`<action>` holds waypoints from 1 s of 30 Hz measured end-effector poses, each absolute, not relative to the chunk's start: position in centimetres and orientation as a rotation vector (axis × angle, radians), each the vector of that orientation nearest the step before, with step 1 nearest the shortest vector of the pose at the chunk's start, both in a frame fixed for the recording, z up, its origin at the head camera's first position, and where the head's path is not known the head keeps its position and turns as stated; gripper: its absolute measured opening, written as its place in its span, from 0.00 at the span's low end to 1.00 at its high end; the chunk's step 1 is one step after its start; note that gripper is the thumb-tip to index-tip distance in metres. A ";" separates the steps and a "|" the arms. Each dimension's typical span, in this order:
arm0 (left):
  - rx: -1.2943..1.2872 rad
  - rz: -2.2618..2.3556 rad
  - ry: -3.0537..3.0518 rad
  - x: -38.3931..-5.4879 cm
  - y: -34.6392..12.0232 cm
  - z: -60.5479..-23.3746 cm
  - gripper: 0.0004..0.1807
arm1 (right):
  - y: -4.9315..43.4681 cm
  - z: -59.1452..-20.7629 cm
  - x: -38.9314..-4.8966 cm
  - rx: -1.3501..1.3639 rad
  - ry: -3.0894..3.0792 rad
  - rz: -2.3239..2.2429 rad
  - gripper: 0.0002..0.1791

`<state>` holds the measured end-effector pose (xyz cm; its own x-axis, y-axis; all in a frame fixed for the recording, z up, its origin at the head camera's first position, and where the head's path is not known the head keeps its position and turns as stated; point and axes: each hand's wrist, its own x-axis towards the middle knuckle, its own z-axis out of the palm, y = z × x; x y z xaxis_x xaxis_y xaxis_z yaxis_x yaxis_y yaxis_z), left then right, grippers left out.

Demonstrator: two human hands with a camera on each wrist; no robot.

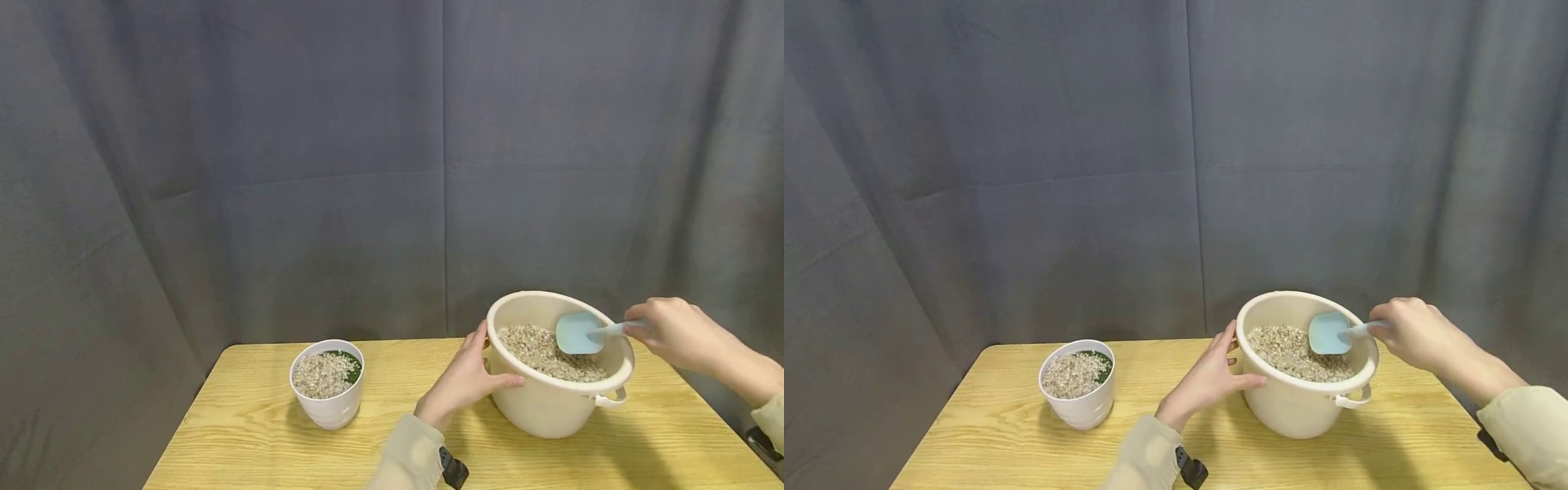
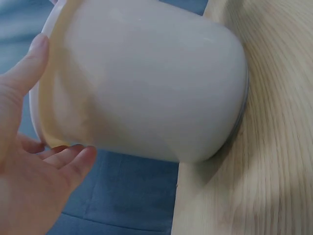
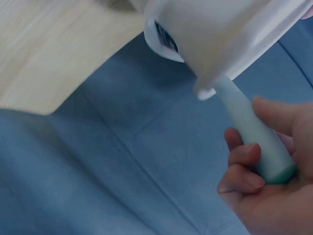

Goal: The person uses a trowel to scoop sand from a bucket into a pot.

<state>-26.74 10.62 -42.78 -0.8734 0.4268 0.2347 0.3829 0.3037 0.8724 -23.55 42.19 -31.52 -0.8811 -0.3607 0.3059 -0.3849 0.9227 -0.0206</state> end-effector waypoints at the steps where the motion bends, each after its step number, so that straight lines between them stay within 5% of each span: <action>1: 0.772 1.695 2.481 -26.8 10.8 -42.8 0.65 | 42.2 -31.3 -23.8 0.570 -2.803 0.100 0.02; 13: 0.611 1.744 2.492 -26.8 12.5 -42.9 0.65 | 41.7 -29.6 -25.3 0.678 -3.071 -0.007 0.08; 30: 0.652 1.811 2.430 -27.0 14.0 -43.0 0.63 | 45.3 -29.7 -26.6 0.859 -3.108 0.184 0.04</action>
